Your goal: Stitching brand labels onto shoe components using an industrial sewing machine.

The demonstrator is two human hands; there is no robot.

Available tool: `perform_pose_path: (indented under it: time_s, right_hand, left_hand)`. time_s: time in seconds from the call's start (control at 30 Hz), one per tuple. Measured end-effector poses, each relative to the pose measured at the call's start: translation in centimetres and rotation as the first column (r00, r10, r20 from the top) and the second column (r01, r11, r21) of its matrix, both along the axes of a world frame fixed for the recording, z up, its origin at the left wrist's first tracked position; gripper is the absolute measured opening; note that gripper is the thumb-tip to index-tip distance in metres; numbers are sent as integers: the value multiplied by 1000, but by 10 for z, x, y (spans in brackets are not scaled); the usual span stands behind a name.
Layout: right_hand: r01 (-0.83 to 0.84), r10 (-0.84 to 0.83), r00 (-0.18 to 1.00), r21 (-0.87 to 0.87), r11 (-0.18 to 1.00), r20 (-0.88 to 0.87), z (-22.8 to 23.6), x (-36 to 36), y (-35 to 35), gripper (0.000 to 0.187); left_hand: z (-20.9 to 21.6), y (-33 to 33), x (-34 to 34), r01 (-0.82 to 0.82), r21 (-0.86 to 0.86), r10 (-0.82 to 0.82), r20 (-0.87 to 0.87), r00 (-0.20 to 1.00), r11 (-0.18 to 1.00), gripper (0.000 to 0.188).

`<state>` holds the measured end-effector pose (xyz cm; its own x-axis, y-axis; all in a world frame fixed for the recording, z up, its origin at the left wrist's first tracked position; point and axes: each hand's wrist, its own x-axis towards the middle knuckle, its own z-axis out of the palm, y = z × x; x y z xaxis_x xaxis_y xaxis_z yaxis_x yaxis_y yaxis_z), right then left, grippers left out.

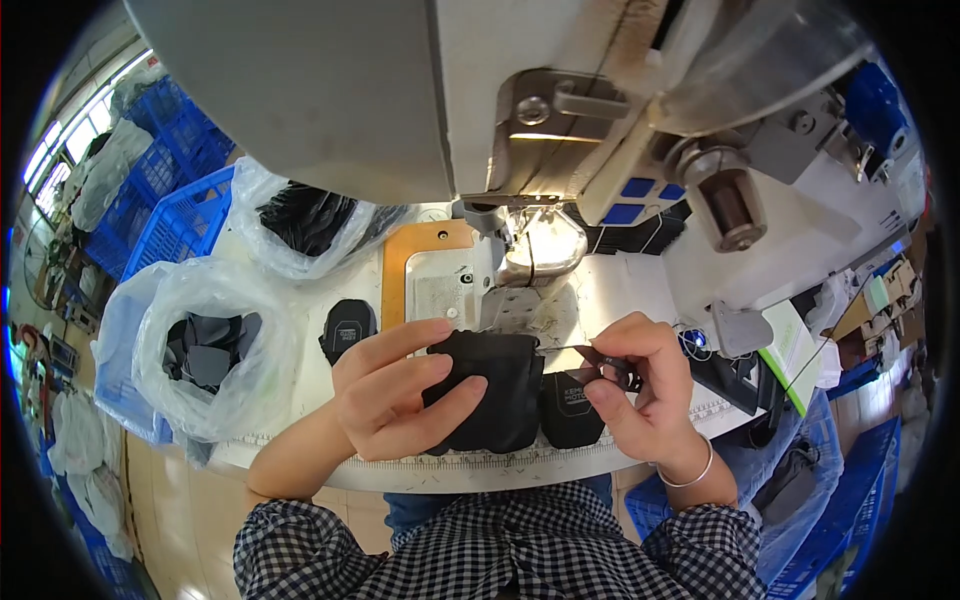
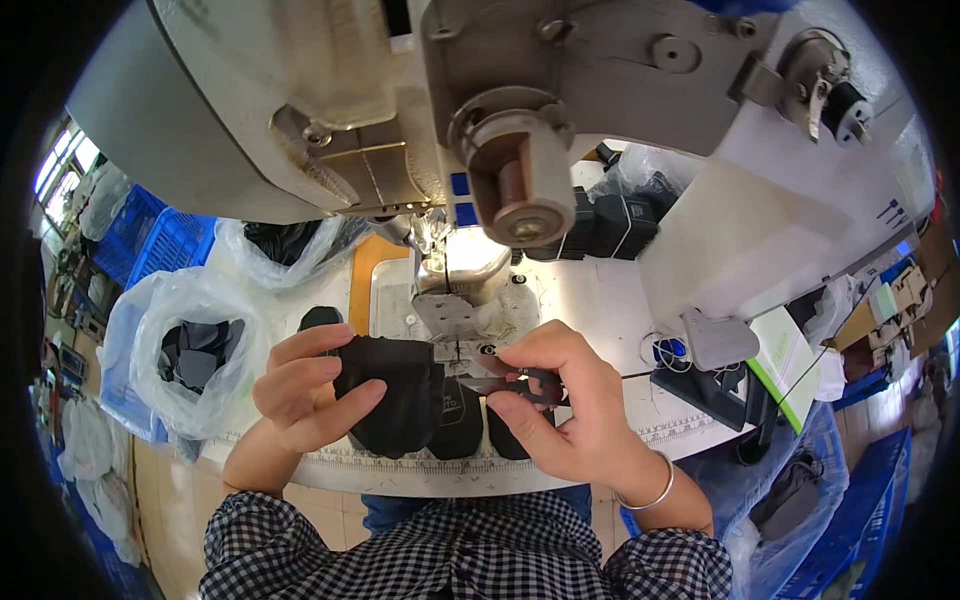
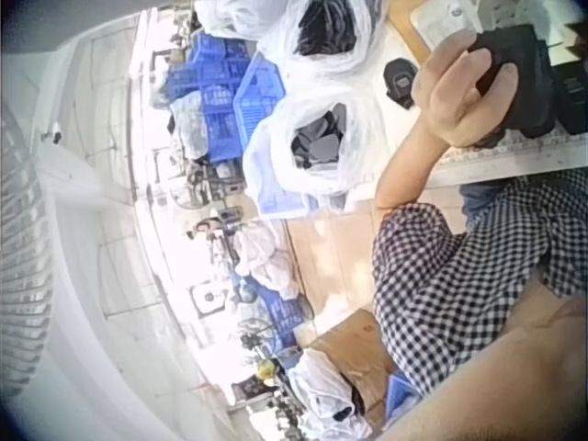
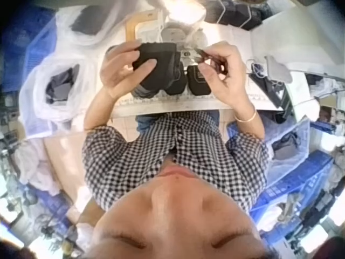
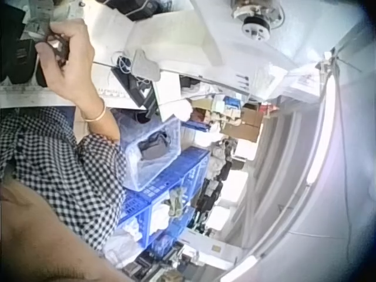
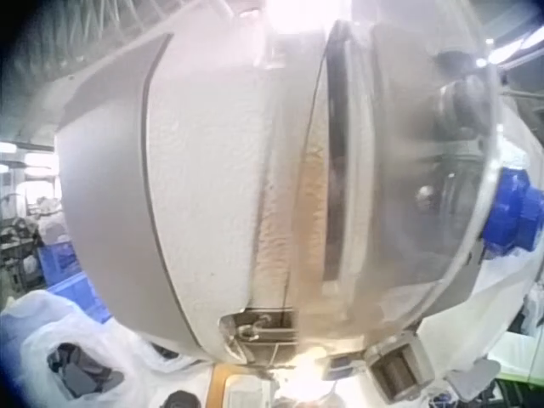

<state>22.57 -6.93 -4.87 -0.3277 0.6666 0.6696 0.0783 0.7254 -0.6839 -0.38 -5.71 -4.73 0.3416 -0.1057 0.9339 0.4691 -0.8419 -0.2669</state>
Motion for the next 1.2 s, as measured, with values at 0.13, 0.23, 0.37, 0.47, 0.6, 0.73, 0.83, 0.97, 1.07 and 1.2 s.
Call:
perform_pose_path:
  time_s: [0.13,0.23,0.37,0.47,0.6,0.73,0.83,0.97,1.07,1.2]
  right_hand:
    - [-12,6,997,77,997,81,9,-5,1,34]
    - [-1,-5,996,65,998,93,11,-15,0,32]
    - [118,-124,987,64,991,103,9,-15,1,25]
    - [183,-184,983,46,982,17,0,-10,3,29]
    - [-151,165,986,-596,789,-32,20,-18,-13,35]
    - [-136,96,989,-438,889,-113,-11,-18,-9,19]
    - [-97,62,993,-395,914,-101,-11,-7,-5,16]
    - [-85,87,996,-303,949,-8,-6,-6,-5,15]
    - [-104,110,994,-252,962,12,-4,-8,-7,17]
    - [-84,91,995,-149,985,40,-5,-10,-7,19]
  left_hand:
    - [0,-4,0,-8,-7,8,-10,1000,1000,26]
    - [-1,-6,2,-27,19,27,-22,999,999,25]
    - [-5,-6,1,-9,25,10,-27,1000,1000,26]
    - [-5,-6,2,-9,15,9,-17,1000,1000,27]
    - [-10,-8,6,4,-33,-6,-60,998,999,24]
    - [-6,-7,10,-5,-327,-9,-43,999,945,24]
    - [-1,-6,0,311,-791,-175,258,950,527,35]
    - [15,-14,7,350,-932,-256,316,913,97,34]
    - [10,-18,8,197,-960,-239,148,960,198,27]
    - [9,-20,11,233,-896,-248,144,958,378,22]
